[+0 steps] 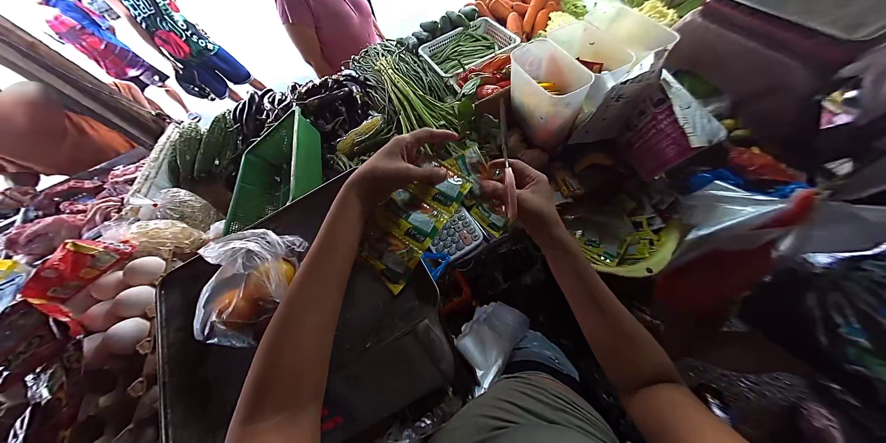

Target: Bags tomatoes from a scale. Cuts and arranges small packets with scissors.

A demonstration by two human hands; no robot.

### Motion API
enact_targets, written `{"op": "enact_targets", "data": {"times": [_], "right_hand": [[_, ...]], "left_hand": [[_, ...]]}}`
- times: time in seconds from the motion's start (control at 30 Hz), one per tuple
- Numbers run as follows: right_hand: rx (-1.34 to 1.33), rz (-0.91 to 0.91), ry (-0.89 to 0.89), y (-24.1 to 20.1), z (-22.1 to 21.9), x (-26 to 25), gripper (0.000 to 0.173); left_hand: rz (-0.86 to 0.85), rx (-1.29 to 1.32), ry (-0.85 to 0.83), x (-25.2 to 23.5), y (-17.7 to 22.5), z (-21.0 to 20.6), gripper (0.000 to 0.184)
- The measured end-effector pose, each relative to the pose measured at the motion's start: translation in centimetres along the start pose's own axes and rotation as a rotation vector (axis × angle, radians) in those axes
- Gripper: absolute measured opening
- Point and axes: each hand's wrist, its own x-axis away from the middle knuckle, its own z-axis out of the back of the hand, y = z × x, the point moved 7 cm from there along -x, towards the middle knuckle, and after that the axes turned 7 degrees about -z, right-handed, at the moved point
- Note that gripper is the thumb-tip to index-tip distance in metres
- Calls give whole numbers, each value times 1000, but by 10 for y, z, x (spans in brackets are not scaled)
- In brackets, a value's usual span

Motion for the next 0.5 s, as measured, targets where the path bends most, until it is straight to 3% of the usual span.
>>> {"op": "enact_targets", "data": {"times": [0.1,0.2,0.33,0.43,0.5], "right_hand": [[363,-70,105,54,23,-15,42],[729,-98,140,95,32,-21,34],[933,-108,289,75,30,-6,35],[595,-55,331,27,20,10,33],[127,-59,120,-5,-4,18,31]], "left_hand": [[4,-9,90,0,-4,10,61],[37,-5,65,0,-3,7,52],[48,10,66,0,-3,7,48],[35,31,107,-2,-4,8,57],[42,51,108,-3,-3,8,70]]}}
